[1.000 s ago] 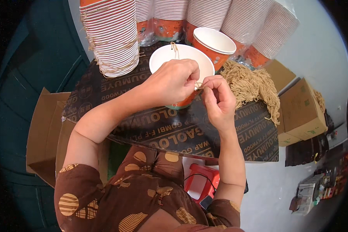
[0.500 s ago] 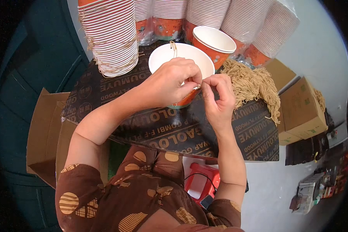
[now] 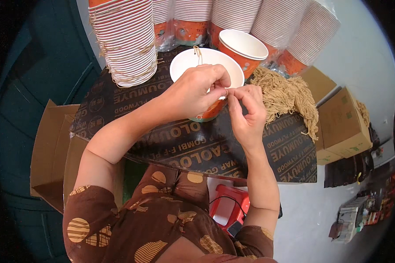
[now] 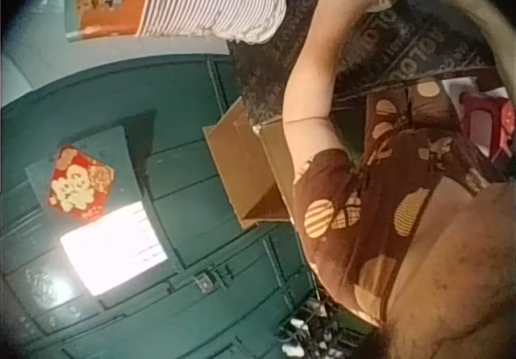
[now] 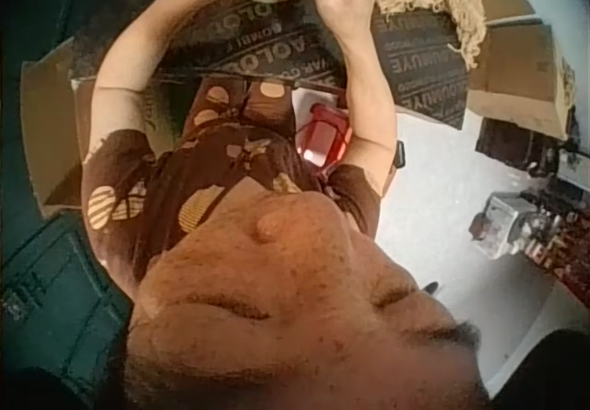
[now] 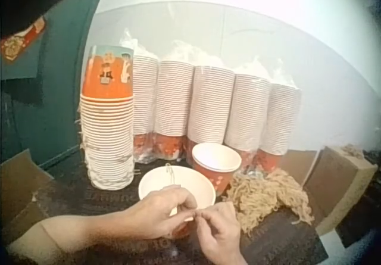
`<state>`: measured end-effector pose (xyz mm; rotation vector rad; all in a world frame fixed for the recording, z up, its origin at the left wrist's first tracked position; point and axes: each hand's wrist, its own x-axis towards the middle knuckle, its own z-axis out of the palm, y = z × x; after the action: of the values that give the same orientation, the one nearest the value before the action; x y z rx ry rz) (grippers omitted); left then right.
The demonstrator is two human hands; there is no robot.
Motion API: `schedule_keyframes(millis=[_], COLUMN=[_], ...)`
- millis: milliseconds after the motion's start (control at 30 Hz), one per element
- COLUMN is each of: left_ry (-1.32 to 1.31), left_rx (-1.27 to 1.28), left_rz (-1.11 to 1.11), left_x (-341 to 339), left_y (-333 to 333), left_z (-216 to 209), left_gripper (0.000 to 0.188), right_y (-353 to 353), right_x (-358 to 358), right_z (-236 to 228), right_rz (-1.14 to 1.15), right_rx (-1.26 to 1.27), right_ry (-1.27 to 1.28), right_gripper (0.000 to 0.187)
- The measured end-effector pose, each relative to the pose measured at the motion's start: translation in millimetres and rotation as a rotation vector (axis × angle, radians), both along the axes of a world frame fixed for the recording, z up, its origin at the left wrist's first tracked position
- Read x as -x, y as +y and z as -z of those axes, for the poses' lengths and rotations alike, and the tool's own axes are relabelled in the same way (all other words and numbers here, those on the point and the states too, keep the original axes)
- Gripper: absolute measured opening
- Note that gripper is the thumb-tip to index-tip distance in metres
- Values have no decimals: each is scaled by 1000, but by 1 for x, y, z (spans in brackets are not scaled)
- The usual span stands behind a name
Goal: Manually attaching string handles to paper buckets by threading them through holes.
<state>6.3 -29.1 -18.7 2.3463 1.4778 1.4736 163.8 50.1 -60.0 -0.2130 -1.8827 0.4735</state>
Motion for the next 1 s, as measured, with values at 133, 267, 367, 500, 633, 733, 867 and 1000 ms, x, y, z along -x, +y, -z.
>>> schedule_keyframes(millis=[133, 267, 367, 500, 633, 733, 867, 1000], left_ry=[-23, -15, -10, 6, 102, 99, 112, 194], left_rx=[83, 96, 88, 69, -46, -68, -42, -74], left_rz=[-22, -17, -14, -20, -25, -25, -30, -51], left_x=[0, 0, 0, 0, 0, -1, -4, -5], left_y=[-1, -2, -2, -2, 1, 0, -5, -5], left_z=[-2, -2, -2, -1, 3, 4, 0, 2], left_gripper=[14, 13, 11, 10, 10, 10, 10, 9], right_y=[-3, -2, -1, 0, -3, -3, -1, -2], right_x=[-1, 1, 1, -1, -2, -3, -3, -3], right_z=[-3, 0, 1, 1, 1, 1, 2, 3], right_rz=[-2, 29, 11, -31, -73, -84, -78, -93], right_rx=[6, -16, 43, 120, 243, 259, 247, 313], right_ry=[1, 3, 8, 5, 12, 12, 11, 27], right_gripper=[12, 11, 9, 8, 7, 7, 6, 6])
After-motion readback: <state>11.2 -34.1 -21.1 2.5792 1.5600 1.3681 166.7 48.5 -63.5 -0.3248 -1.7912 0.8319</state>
